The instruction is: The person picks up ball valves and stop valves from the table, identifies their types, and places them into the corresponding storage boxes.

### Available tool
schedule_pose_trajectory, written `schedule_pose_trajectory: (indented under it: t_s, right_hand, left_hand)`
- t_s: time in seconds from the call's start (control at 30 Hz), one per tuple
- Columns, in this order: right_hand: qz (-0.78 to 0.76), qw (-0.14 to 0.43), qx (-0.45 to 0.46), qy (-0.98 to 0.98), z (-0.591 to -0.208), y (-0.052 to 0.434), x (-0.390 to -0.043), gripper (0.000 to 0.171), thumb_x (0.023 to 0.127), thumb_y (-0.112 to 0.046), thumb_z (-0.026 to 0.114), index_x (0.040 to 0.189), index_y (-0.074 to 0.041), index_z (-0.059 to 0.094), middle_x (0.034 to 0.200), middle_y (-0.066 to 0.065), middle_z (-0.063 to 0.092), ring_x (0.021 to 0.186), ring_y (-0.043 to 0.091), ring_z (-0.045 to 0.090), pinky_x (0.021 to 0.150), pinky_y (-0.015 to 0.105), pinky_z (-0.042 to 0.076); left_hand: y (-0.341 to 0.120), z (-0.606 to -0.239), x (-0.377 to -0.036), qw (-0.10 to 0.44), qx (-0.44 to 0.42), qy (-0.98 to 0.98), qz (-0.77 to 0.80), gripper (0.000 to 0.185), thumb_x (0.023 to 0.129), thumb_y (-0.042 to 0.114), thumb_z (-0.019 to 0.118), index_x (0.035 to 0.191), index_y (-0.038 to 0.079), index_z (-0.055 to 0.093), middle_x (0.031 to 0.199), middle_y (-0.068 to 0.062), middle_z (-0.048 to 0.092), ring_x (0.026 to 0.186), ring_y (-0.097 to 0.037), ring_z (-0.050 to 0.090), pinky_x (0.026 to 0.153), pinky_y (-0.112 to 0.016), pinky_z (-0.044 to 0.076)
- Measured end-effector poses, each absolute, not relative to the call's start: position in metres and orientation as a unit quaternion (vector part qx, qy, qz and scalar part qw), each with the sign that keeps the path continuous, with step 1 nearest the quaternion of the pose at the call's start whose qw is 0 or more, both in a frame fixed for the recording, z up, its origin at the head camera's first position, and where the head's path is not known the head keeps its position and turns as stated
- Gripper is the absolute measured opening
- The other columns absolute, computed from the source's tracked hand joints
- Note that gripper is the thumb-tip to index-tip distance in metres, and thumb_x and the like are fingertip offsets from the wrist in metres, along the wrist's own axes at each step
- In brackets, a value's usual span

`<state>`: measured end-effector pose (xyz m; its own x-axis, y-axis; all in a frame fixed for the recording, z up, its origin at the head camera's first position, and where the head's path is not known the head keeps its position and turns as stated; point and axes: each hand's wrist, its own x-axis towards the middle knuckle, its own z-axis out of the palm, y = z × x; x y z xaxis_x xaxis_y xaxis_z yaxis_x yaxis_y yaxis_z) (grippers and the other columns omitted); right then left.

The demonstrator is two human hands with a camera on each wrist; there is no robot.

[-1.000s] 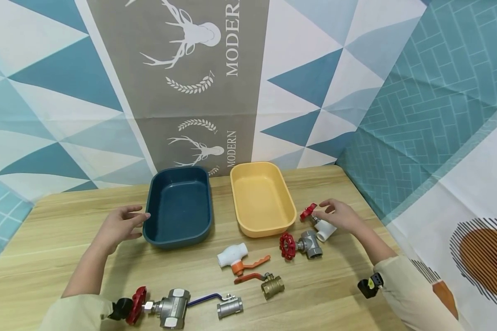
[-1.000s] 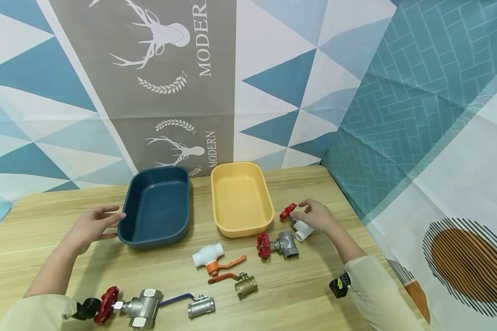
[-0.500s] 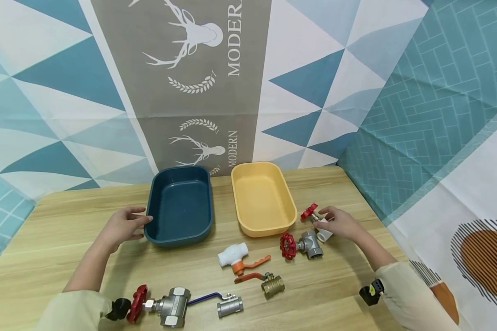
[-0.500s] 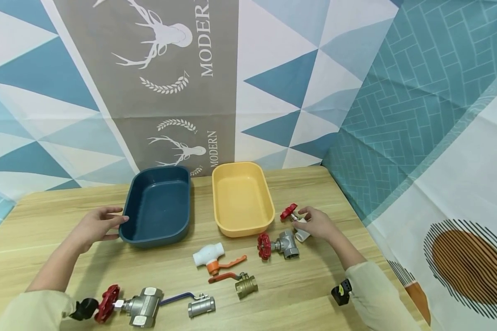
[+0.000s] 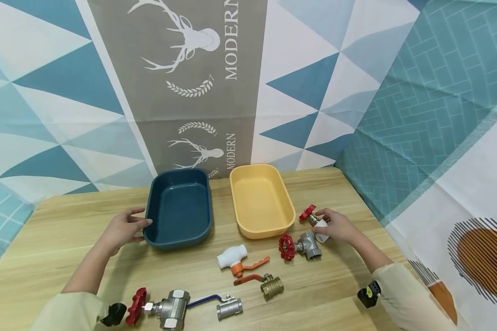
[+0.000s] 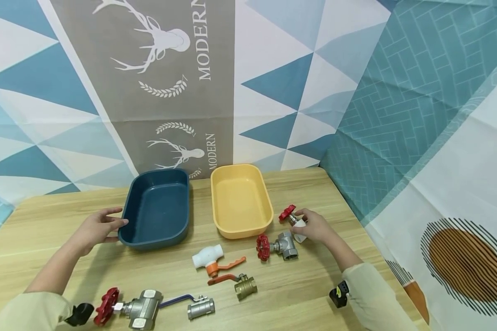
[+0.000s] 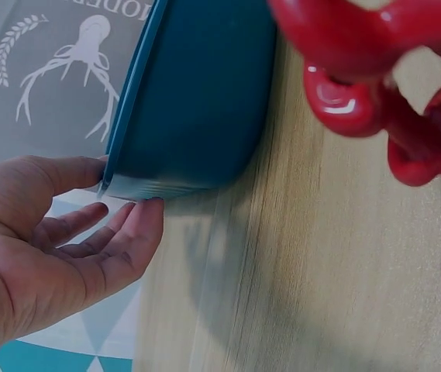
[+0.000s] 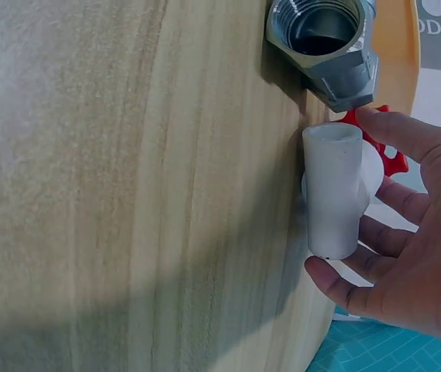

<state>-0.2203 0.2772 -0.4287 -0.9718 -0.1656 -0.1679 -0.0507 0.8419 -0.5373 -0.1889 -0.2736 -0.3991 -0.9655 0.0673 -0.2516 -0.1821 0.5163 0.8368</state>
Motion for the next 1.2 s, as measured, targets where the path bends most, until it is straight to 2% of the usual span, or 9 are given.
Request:
schedule_pose_trajectory:
  t_s: [0.3, 0.7, 0.93, 1.2]
  right_hand:
    - [-0.273, 0.079, -0.061, 0.957, -0.435, 0.273, -0.220, 0.049, 0.082, -0.024, 0.070, 0.122, -0.001, 0.056, 0.107, 0.017, 0.062, 0.095, 0.027, 0.057, 0.079, 0.042, 0.050]
    - [-0.264, 0.073, -0.045, 0.961, -0.437, 0.270, -0.223, 0.049, 0.082, -0.024, 0.070, 0.122, 0.000, 0.055, 0.112, 0.020, 0.062, 0.097, 0.028, 0.058, 0.081, 0.043, 0.050]
    - [-0.255, 0.068, -0.042, 0.964, -0.439, 0.265, -0.224, 0.052, 0.079, -0.025, 0.073, 0.121, 0.000, 0.056, 0.109, 0.018, 0.063, 0.093, 0.027, 0.059, 0.078, 0.042, 0.050]
    - [-0.235, 0.061, -0.054, 0.969, -0.438, 0.262, -0.220, 0.048, 0.079, -0.020, 0.072, 0.119, 0.002, 0.057, 0.111, 0.021, 0.063, 0.100, 0.033, 0.060, 0.085, 0.048, 0.049]
  left_hand:
    - [-0.271, -0.400, -0.188, 0.116, -0.031, 0.863, 0.490, 0.060, 0.099, 0.019, 0.046, 0.143, -0.011, 0.019, 0.125, -0.038, 0.045, 0.095, -0.030, 0.066, 0.077, -0.042, 0.057]
    - [-0.272, -0.401, -0.190, 0.109, -0.036, 0.862, 0.495, 0.060, 0.098, 0.019, 0.047, 0.143, -0.010, 0.020, 0.123, -0.036, 0.045, 0.092, -0.025, 0.066, 0.075, -0.040, 0.058]
    - [-0.272, -0.403, -0.189, 0.114, -0.038, 0.858, 0.500, 0.060, 0.098, 0.019, 0.048, 0.143, -0.010, 0.020, 0.124, -0.036, 0.044, 0.092, -0.022, 0.065, 0.077, -0.041, 0.057]
    - [-0.271, -0.404, -0.190, 0.113, -0.036, 0.857, 0.502, 0.060, 0.098, 0.019, 0.048, 0.143, -0.010, 0.021, 0.123, -0.035, 0.045, 0.093, -0.025, 0.065, 0.077, -0.041, 0.057]
